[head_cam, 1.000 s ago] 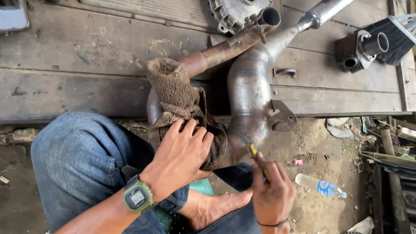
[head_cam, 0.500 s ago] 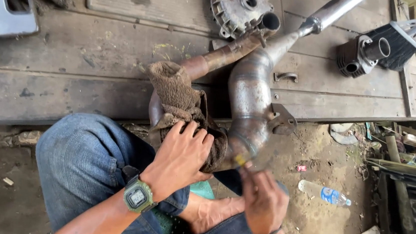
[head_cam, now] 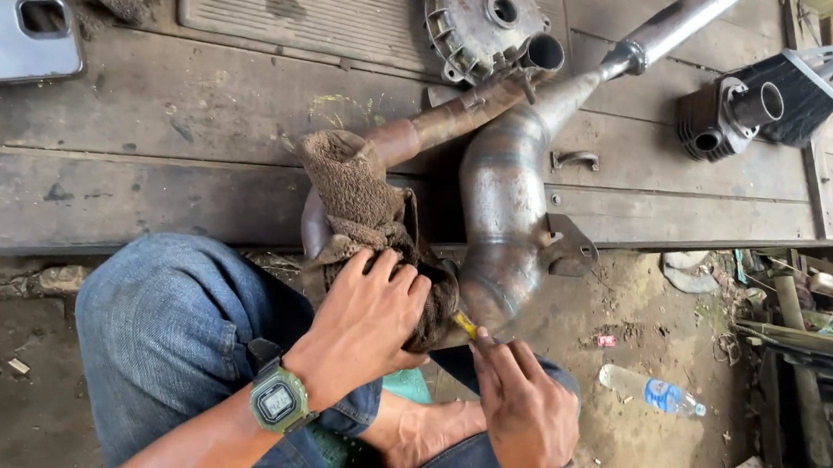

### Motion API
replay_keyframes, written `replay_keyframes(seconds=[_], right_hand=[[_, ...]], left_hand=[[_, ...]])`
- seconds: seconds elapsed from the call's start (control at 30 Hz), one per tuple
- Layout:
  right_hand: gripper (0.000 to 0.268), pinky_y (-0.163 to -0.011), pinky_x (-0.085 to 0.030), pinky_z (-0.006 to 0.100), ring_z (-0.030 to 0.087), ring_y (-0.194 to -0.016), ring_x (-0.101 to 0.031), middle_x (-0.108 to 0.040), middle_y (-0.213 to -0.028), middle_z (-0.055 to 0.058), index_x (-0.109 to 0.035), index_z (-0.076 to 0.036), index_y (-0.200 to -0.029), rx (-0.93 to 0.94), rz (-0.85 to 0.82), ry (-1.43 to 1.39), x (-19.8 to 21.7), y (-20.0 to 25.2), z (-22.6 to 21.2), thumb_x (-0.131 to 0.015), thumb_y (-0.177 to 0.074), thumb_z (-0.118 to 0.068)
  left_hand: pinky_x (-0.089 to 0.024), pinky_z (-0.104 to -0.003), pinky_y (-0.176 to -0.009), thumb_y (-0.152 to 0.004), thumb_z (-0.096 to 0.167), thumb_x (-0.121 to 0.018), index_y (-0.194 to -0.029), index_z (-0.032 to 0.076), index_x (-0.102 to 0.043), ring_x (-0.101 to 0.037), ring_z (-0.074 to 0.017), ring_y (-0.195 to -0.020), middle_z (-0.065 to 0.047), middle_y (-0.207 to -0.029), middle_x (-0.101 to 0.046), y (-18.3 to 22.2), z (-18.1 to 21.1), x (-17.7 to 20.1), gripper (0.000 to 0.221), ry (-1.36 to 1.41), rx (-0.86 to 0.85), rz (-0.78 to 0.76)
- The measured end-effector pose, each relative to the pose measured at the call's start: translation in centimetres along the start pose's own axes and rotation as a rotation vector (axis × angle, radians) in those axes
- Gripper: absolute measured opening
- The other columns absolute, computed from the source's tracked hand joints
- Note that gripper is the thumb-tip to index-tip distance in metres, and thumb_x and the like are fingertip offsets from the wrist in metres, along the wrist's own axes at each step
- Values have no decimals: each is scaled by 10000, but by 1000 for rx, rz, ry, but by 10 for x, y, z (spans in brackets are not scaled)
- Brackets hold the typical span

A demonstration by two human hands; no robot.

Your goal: Brushing and cleaning a motorcycle exhaust pipe with a small brush and cloth, followed by inspecting and manipulating a curved pipe section.

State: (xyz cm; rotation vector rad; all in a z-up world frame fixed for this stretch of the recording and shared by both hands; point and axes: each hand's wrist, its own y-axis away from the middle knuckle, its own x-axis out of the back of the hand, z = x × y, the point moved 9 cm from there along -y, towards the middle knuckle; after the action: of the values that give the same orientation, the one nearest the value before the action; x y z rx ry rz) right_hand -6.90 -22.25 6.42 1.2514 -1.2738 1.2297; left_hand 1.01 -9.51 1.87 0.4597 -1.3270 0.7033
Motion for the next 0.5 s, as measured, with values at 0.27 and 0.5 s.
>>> replay_keyframes(seconds=[0.27,0.5], right_hand=[[218,-264,-413,244,93,-408,-509,-693,-807,18,-699,-136,-1153,10,-36,-41,5,-19,14,-542,-1030,-223],[223,-211,-472,264,99,-367,-538,-683,-830,21,-675,-130,-1194,43,-156,60,7,-23,2,-511,-1048,-169]], left_hand=[[-450,-426,-904,-702,857,-753,-1142,126,-655,-600,-264,-1013,-33,-1002,-691,-2,-3,0,859,9,6,-5],[-446,-408,-879,-735,859,-730,-1125,139,-647,-604,-254,-1020,-28,-1005,-696,-1,-2,-2,823,7,1,-37]])
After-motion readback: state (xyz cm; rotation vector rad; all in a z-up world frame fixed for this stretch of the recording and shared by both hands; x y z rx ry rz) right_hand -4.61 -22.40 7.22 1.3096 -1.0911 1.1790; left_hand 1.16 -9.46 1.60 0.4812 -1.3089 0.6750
